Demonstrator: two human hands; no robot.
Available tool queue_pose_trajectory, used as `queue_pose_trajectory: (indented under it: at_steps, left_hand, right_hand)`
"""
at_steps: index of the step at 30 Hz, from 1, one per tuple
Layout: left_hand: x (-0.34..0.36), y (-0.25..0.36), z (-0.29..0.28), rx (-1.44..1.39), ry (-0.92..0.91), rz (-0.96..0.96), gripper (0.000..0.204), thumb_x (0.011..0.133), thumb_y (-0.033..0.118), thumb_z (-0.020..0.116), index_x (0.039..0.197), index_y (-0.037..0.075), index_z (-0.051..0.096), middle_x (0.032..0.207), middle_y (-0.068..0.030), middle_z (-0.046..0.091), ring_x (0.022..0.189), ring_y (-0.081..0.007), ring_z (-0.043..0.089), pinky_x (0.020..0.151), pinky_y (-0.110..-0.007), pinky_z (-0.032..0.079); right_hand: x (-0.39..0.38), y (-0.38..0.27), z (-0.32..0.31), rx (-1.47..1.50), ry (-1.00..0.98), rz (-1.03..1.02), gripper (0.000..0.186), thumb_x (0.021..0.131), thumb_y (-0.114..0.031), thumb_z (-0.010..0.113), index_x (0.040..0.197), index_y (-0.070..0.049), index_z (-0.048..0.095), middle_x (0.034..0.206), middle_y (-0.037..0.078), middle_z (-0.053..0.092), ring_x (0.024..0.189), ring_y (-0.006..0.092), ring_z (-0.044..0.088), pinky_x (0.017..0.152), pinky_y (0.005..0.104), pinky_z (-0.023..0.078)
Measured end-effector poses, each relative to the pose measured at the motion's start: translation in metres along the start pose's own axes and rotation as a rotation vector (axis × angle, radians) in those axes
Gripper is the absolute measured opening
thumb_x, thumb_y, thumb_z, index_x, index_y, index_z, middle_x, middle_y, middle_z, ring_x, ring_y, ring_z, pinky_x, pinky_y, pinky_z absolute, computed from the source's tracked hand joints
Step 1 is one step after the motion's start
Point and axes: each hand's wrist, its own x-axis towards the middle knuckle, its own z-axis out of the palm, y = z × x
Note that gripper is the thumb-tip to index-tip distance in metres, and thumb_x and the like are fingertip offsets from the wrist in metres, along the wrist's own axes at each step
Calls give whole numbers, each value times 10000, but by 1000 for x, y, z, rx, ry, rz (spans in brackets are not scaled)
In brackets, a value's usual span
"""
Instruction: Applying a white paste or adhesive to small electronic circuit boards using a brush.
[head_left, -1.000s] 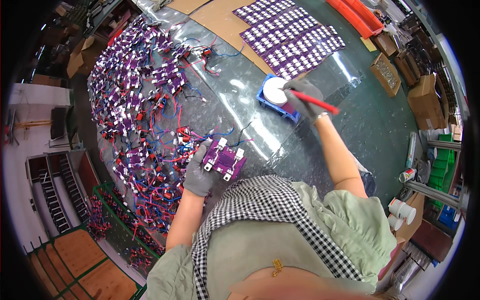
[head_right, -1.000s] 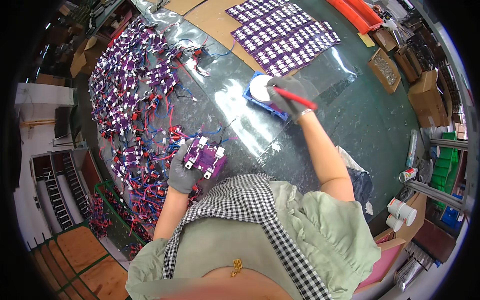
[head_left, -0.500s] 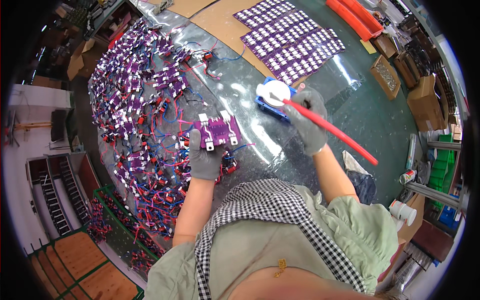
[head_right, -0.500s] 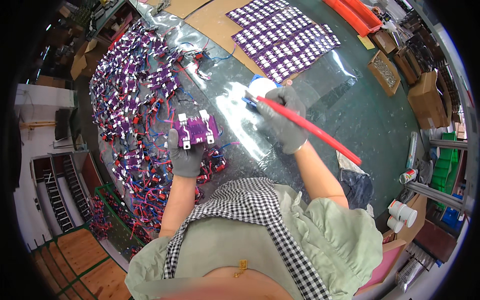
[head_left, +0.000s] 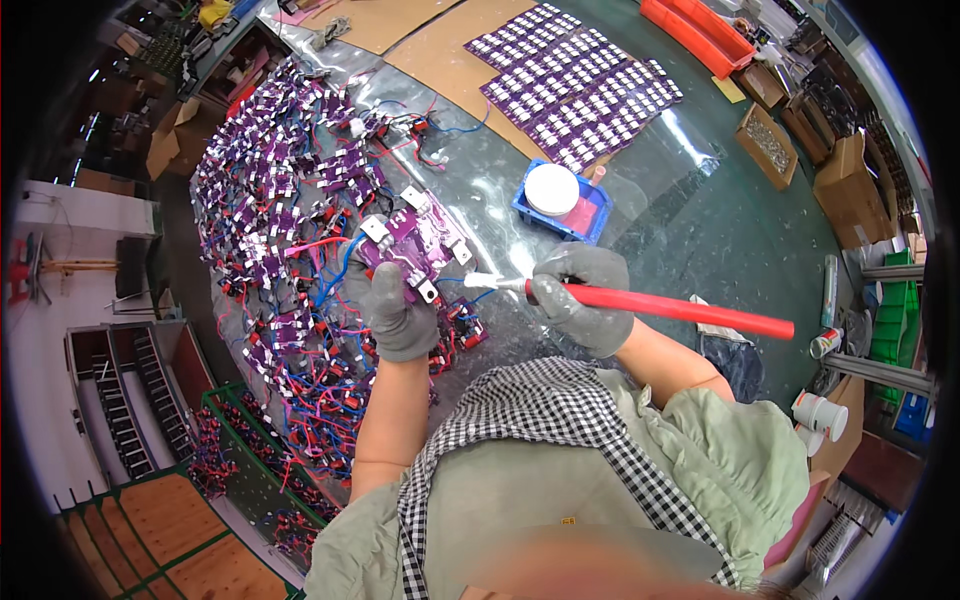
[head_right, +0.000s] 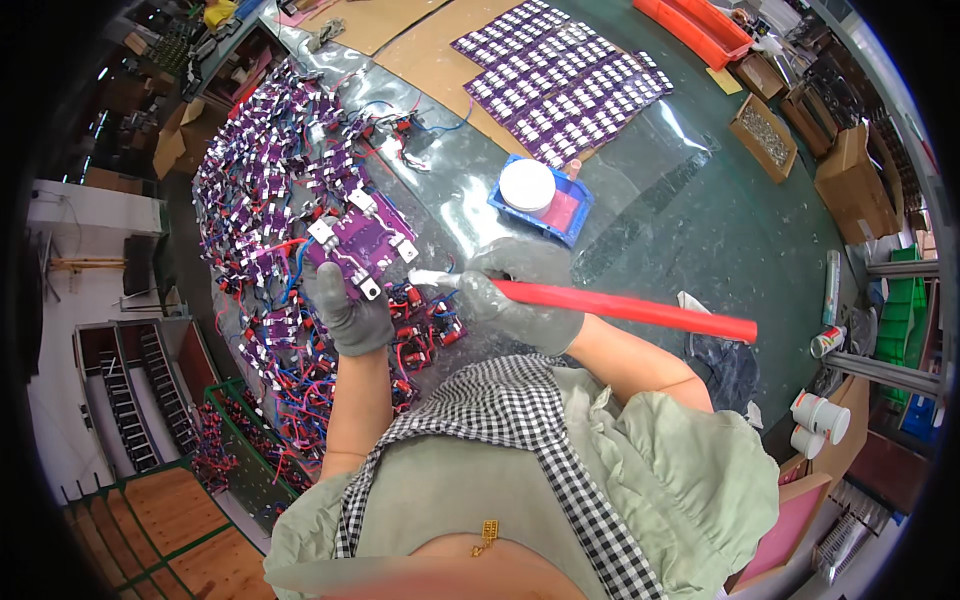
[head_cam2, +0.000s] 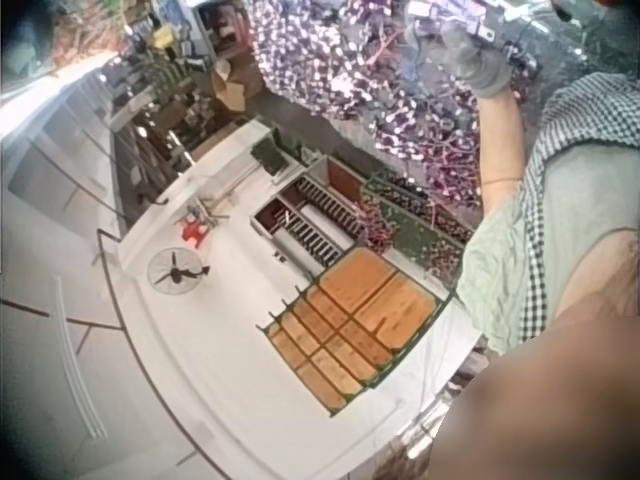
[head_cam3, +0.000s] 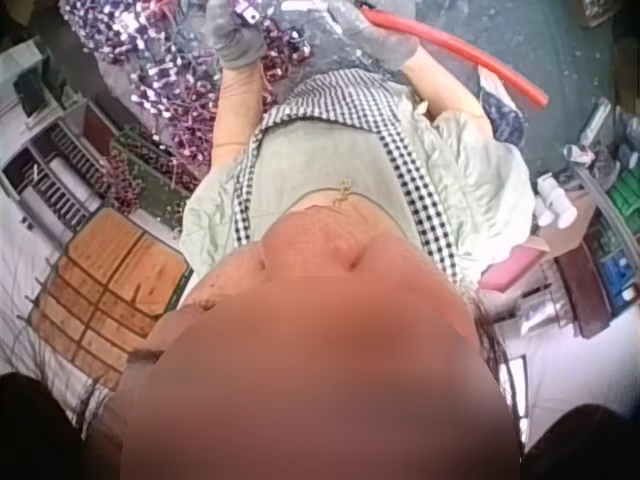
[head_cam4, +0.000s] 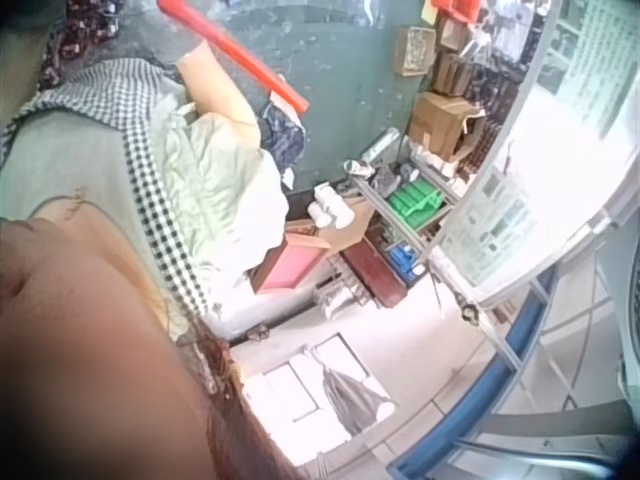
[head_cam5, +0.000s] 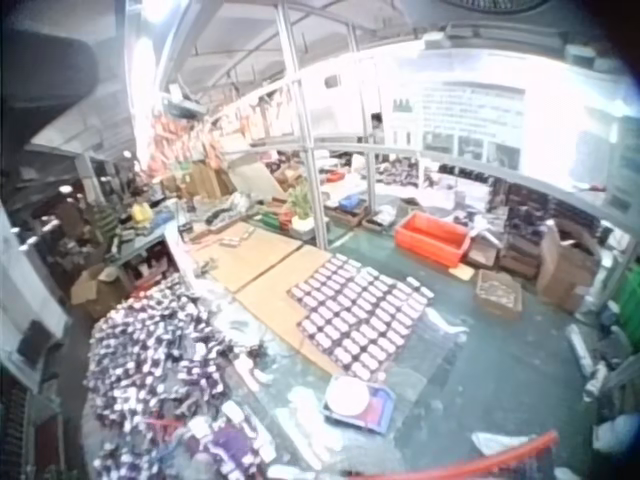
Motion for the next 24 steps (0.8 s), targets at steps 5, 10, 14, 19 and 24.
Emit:
queue_pose_trajectory:
  at_steps: [5, 10, 14, 19, 24]
  left_hand:
    - [-2, -1, 6, -45, -74, -61, 430, 798, 264, 686, 1132, 51, 518, 1019, -63, 627, 935, -188, 645, 856, -373, 539]
    - [4, -9, 1, -20, 11, -5, 427, 807, 282, 684, 1120, 47, 515, 989, -67, 643, 899, -187, 654, 833, -357, 540]
    - [6, -10, 4, -22, 21, -37, 448, 817, 321, 680, 1127, 49, 506, 1028, -80, 643, 926, -196, 658, 845, -360, 542]
    - [9, -18, -10, -44, 8, 5, 399, 905, 276, 557, 1218, 43, 474, 1084, -92, 635, 963, -196, 651, 870, -371, 551]
    - [15, -11, -14, -82, -115, -25, 404, 945, 322, 482, 1210, 17, 499, 1097, -115, 637, 957, -201, 660, 848, -359, 559]
  right_hand:
    - [14, -17, 3, 116, -2, -48, 62, 790, -86, 640, 811, -33, 664, 659, 88, 628, 553, 194, 573, 515, 325, 435]
    - [13, -5, 12, -153, -120, -292, 42, 770, -72, 661, 807, -54, 671, 675, 81, 637, 558, 256, 582, 518, 362, 451]
    - [12, 0, 9, -60, -8, -291, 48, 769, -87, 673, 810, -62, 675, 688, 71, 644, 580, 248, 611, 523, 359, 461]
    - [19, -3, 16, -102, -95, -320, 44, 775, -76, 661, 809, -50, 671, 690, 92, 640, 578, 253, 608, 526, 352, 466]
    - [19, 6, 4, -63, 97, -160, 50, 785, -65, 632, 812, -38, 664, 696, 97, 630, 588, 257, 589, 534, 344, 460]
